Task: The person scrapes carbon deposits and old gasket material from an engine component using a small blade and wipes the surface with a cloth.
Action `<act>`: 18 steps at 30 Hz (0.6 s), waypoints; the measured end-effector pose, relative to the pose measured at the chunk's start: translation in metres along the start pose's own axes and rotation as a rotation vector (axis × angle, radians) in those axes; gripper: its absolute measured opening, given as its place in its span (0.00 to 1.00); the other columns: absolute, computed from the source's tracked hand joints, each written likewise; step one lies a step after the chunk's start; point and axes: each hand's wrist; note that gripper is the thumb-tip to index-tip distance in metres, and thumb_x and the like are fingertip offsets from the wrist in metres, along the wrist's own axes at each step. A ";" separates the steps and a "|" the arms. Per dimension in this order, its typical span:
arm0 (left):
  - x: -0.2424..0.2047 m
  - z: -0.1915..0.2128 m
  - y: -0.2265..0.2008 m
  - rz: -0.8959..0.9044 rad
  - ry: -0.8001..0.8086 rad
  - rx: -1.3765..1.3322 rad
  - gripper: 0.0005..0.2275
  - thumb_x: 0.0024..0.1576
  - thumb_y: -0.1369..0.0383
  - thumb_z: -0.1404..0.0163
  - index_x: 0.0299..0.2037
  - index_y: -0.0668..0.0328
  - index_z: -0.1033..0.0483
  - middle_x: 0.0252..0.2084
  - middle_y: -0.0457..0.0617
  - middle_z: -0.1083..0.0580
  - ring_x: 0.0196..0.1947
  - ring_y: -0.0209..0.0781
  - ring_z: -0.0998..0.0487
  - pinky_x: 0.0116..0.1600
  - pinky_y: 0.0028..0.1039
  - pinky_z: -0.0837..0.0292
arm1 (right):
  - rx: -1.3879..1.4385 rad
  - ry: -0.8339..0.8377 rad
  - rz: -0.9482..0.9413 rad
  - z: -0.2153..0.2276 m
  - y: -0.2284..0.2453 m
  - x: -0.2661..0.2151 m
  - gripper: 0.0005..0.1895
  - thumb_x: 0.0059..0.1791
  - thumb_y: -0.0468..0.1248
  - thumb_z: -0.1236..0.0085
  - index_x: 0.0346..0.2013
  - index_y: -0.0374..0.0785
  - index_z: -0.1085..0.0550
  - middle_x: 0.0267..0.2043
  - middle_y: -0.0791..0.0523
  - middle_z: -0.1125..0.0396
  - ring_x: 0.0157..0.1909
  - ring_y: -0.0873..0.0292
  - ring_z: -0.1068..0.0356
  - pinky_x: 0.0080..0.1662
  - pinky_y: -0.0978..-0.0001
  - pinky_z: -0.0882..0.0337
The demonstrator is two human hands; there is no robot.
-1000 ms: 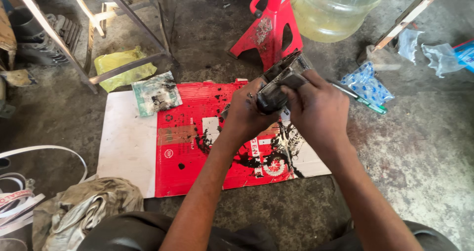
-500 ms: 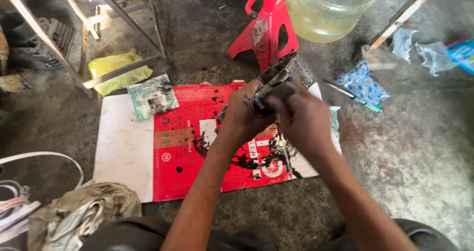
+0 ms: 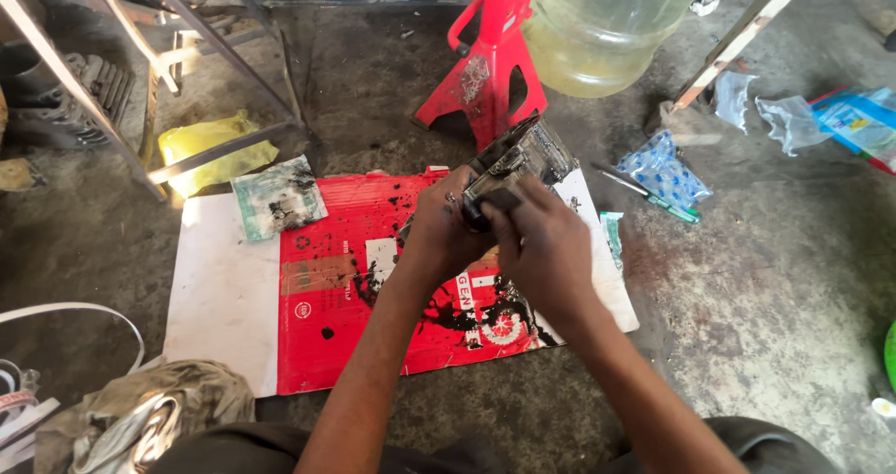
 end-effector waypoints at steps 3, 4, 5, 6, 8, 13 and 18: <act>-0.002 -0.002 0.004 -0.036 -0.021 0.090 0.17 0.44 0.71 0.35 0.40 0.61 0.28 0.37 0.53 0.23 0.36 0.48 0.18 0.42 0.33 0.23 | -0.146 -0.054 -0.059 0.008 -0.012 0.014 0.05 0.50 0.35 0.36 0.38 0.37 0.21 0.40 0.50 0.29 0.38 0.44 0.28 0.39 0.53 0.28; -0.004 0.000 0.006 -0.060 -0.025 0.104 0.16 0.45 0.71 0.34 0.40 0.61 0.28 0.36 0.53 0.23 0.36 0.47 0.19 0.42 0.33 0.23 | -0.097 -0.031 -0.035 0.004 -0.006 0.010 0.05 0.49 0.34 0.37 0.38 0.37 0.21 0.39 0.50 0.30 0.39 0.44 0.28 0.39 0.54 0.28; -0.002 -0.001 0.007 -0.094 -0.033 0.111 0.16 0.45 0.71 0.34 0.40 0.60 0.28 0.36 0.53 0.23 0.36 0.47 0.19 0.42 0.33 0.23 | -0.058 -0.013 -0.003 0.001 0.000 0.006 0.05 0.49 0.33 0.38 0.39 0.37 0.21 0.38 0.51 0.30 0.39 0.44 0.28 0.40 0.55 0.27; 0.001 -0.003 0.008 -0.128 -0.041 0.118 0.16 0.46 0.70 0.33 0.39 0.60 0.27 0.36 0.52 0.23 0.35 0.46 0.20 0.41 0.33 0.24 | -0.019 0.006 0.029 0.000 0.002 0.006 0.06 0.48 0.32 0.39 0.39 0.37 0.21 0.38 0.51 0.30 0.40 0.44 0.27 0.40 0.55 0.27; 0.002 -0.007 0.008 -0.038 -0.027 0.082 0.15 0.47 0.70 0.35 0.39 0.60 0.28 0.35 0.51 0.23 0.32 0.42 0.21 0.39 0.31 0.24 | -0.029 -0.037 -0.018 -0.001 0.002 0.008 0.05 0.48 0.34 0.36 0.37 0.36 0.22 0.40 0.50 0.29 0.38 0.44 0.27 0.38 0.55 0.28; 0.000 -0.007 0.007 -0.013 -0.020 0.051 0.15 0.47 0.71 0.36 0.40 0.61 0.28 0.36 0.50 0.21 0.34 0.37 0.20 0.41 0.29 0.23 | -0.084 -0.008 -0.124 0.006 -0.001 0.016 0.07 0.50 0.35 0.37 0.35 0.33 0.23 0.37 0.49 0.31 0.37 0.43 0.28 0.39 0.53 0.29; 0.001 -0.008 0.008 0.078 -0.001 0.018 0.16 0.45 0.70 0.34 0.38 0.61 0.28 0.33 0.48 0.21 0.30 0.38 0.21 0.37 0.30 0.23 | -0.061 0.009 -0.143 0.001 -0.007 0.012 0.07 0.49 0.35 0.35 0.33 0.36 0.25 0.40 0.49 0.29 0.36 0.44 0.28 0.37 0.53 0.28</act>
Point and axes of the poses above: each hand's wrist, its own x-axis towards the middle knuckle, its own z-axis out of the back of the hand, y = z × x
